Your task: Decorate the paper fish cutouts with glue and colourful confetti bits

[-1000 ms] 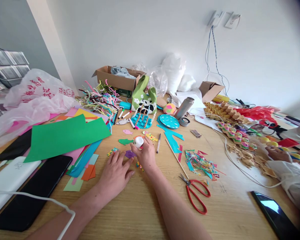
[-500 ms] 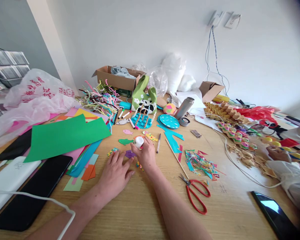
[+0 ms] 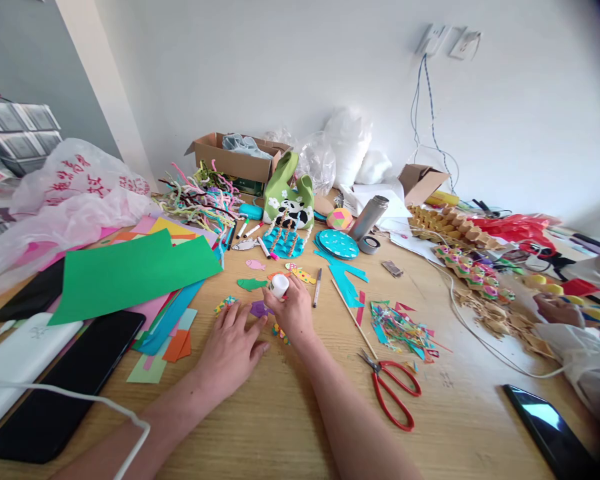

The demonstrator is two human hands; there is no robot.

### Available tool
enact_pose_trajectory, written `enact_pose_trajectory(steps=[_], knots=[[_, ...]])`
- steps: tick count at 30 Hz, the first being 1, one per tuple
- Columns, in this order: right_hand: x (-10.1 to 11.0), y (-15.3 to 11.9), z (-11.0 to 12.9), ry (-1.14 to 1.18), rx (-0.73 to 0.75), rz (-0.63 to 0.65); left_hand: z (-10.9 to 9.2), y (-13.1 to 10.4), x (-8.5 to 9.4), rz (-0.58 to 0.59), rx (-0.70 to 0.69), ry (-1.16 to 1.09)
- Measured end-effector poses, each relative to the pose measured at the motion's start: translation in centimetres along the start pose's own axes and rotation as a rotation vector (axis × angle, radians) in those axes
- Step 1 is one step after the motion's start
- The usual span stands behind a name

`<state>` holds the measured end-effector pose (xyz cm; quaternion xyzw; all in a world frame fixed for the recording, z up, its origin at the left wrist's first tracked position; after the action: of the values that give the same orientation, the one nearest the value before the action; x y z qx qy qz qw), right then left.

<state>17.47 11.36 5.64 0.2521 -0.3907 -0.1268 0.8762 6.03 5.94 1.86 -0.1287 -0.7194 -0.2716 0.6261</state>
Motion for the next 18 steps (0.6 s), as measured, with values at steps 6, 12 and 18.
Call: enact_pose_trajectory(steps=[6,12,18], knots=[[-0.08,-0.08,0.07,-0.024,0.005,0.005,0.04,-0.11,0.07,-0.026,0.003,-0.021],[0.05,0.0,0.12,-0.008,0.013,0.012,0.02,-0.12,-0.03,-0.011,0.004,-0.017],[-0.69,-0.23,0.21,0.047,-0.001,0.031,-0.04,-0.04,0.15,0.004,0.01,-0.012]])
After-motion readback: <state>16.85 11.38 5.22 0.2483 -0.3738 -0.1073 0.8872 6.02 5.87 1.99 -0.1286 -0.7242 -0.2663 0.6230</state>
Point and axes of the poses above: each hand's wrist, its own y-axis towards the middle knuckle, its own x-axis out of the back of the hand, z = x × y, the point moved 10 cm from there along y, towards the middle knuckle, and after that the axes turned 4 degrees about z, right-handed, at the moved point
